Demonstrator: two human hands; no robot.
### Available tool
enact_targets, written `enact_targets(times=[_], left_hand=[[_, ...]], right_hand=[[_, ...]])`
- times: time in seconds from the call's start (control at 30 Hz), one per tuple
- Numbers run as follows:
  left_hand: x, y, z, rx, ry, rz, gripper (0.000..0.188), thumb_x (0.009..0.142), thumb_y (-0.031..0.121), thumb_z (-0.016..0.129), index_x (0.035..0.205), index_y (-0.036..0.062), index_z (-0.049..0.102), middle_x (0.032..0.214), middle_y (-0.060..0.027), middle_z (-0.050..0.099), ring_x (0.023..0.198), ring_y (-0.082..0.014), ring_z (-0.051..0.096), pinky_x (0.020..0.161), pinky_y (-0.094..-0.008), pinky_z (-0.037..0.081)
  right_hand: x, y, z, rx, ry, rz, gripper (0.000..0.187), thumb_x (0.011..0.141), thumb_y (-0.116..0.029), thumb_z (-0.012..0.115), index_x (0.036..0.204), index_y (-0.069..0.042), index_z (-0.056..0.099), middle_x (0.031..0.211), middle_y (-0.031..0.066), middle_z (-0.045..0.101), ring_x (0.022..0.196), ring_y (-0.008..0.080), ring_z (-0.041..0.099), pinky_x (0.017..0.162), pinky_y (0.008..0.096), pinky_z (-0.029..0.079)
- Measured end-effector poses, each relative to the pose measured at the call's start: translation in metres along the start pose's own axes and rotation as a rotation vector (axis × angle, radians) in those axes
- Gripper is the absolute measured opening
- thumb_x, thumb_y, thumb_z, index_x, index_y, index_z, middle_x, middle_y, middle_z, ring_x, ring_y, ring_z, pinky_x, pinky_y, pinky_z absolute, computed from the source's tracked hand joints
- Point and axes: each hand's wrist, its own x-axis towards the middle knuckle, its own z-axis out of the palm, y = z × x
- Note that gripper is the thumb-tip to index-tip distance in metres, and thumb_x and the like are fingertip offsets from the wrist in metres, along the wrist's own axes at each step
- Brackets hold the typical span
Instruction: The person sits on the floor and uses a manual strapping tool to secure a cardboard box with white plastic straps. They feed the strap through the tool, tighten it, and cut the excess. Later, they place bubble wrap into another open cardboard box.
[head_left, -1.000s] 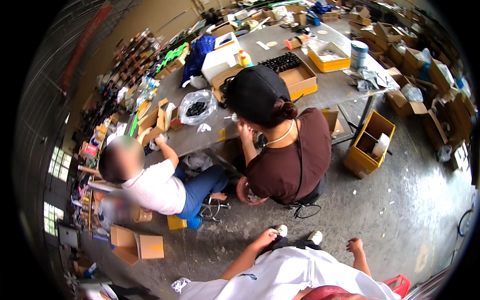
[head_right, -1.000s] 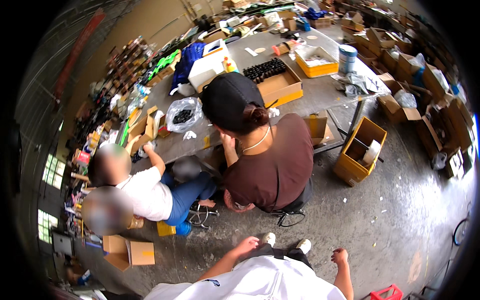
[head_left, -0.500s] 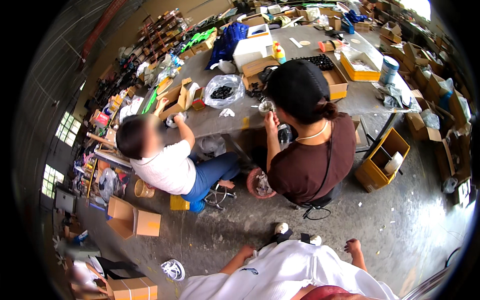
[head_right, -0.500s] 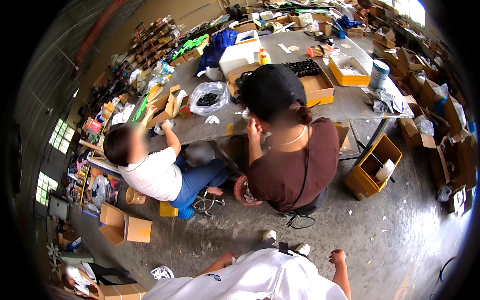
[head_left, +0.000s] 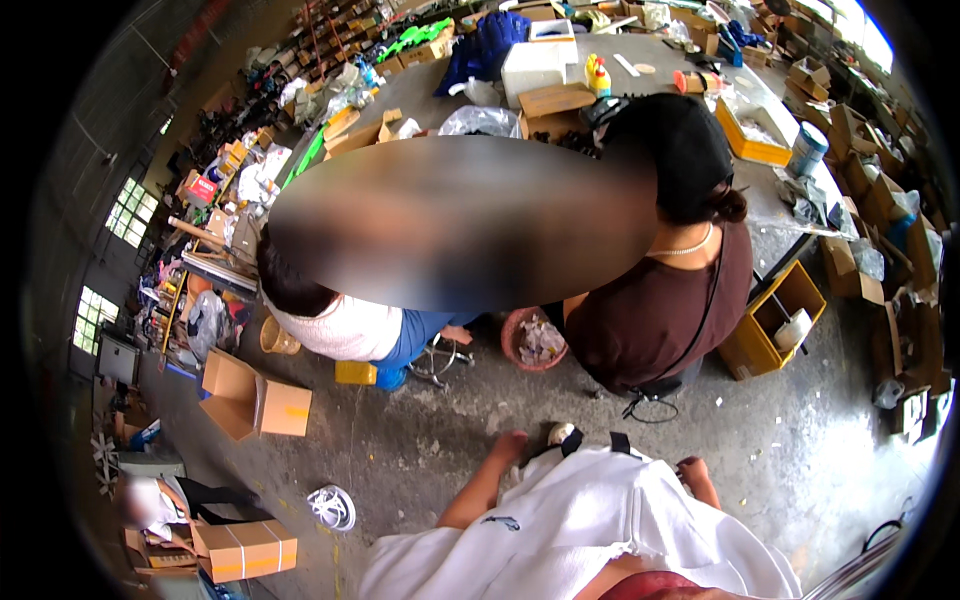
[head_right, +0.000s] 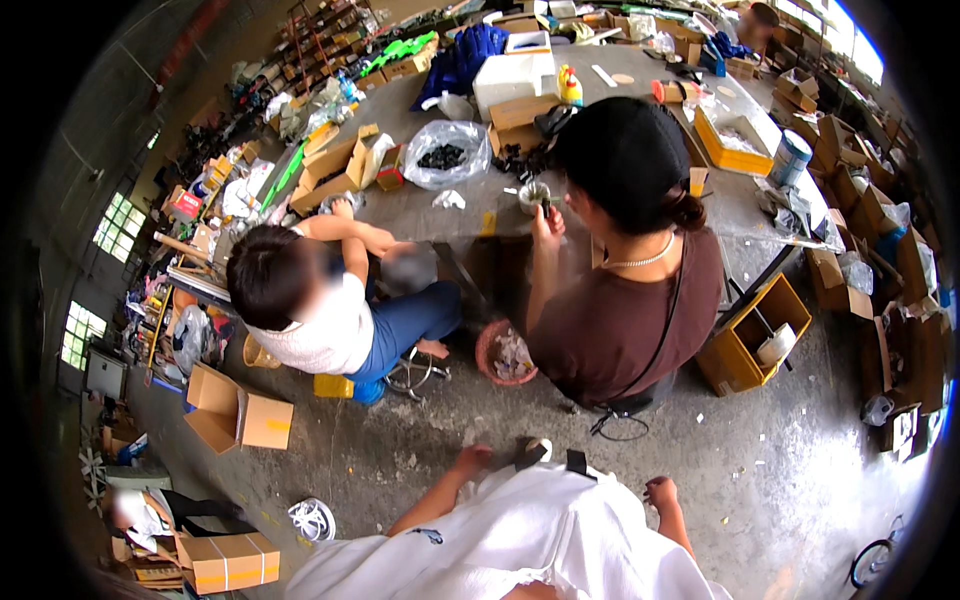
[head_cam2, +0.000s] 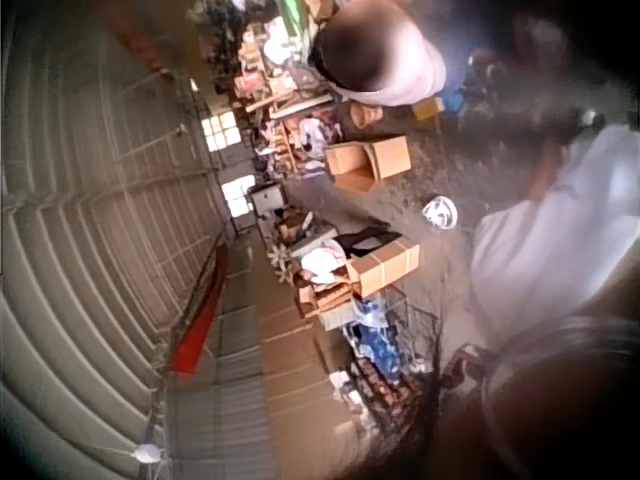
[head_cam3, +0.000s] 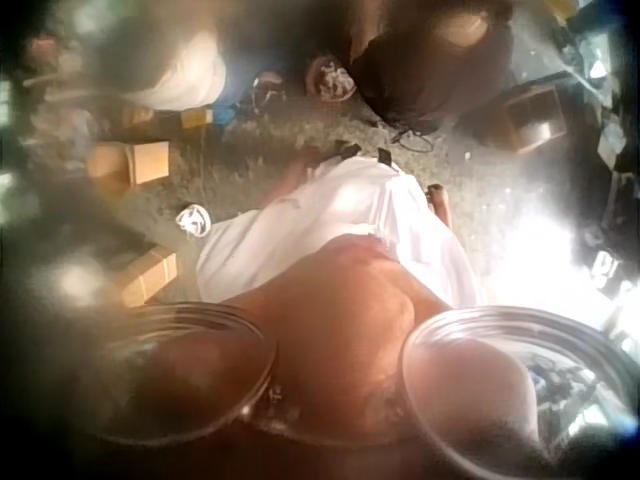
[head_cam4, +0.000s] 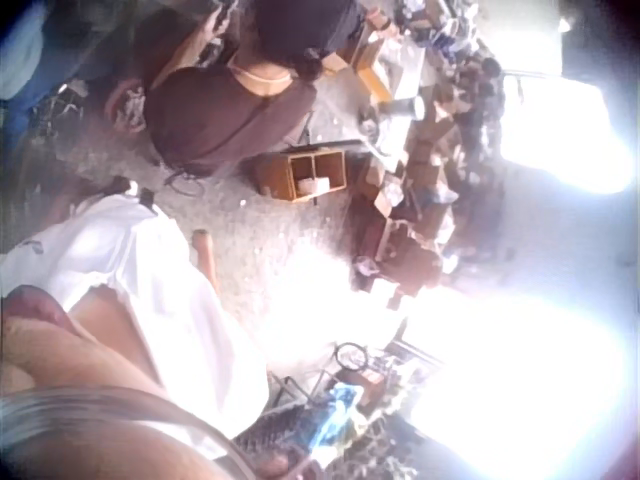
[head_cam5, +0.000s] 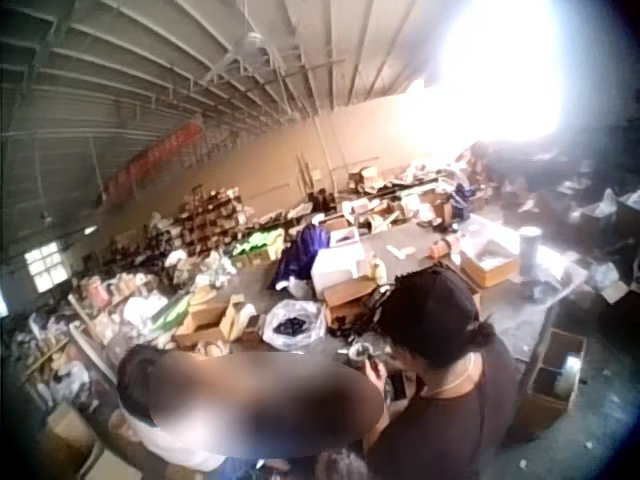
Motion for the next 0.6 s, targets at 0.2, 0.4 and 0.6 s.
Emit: enact_targets(times=[0.2, 0.4, 0.6], left_hand=[[-0.022, 0.002, -0.007, -0.236, -0.083, -0.338, 0.025, 0.078, 0.018, 0.059, 0.097, 0.0043, 0.066, 0.089, -0.0145, 0.067, 0.082, -0.0268, 0.065, 0.072, -0.0369, 0.05], [-0.044, -0.002, -0.004, -0.157, -0.131, -0.228, 0.03, 0.073, 0.019, 0.064, 0.098, 0.003, 0.067, 0.094, -0.0145, 0.068, 0.087, -0.0191, 0.064, 0.075, -0.0344, 0.048], [-0.042, -0.026, -0.005, -0.11, -0.064, -0.232, 0.028, 0.076, 0.023, 0.06, 0.094, 0.0021, 0.066, 0.091, -0.0176, 0.067, 0.088, -0.0269, 0.064, 0.076, -0.0379, 0.048]], right_hand=[[0.005, -0.001, 0.001, -0.016, 0.045, -0.066, 0.018, 0.08, -0.001, 0.052, 0.094, 0.005, 0.062, 0.073, 0.0158, 0.066, 0.052, 0.0205, 0.063, 0.045, 0.0299, 0.048], [-0.017, -0.02, 0.008, -0.296, 0.108, -0.179, 0.019, 0.077, -0.002, 0.052, 0.09, 0.001, 0.065, 0.072, 0.0138, 0.066, 0.058, 0.0197, 0.063, 0.05, 0.0313, 0.05], [-0.016, -0.027, 0.014, -0.318, 0.048, -0.171, 0.018, 0.078, -0.003, 0.053, 0.09, 0.0, 0.066, 0.072, 0.0128, 0.066, 0.058, 0.0186, 0.063, 0.05, 0.0307, 0.051]])
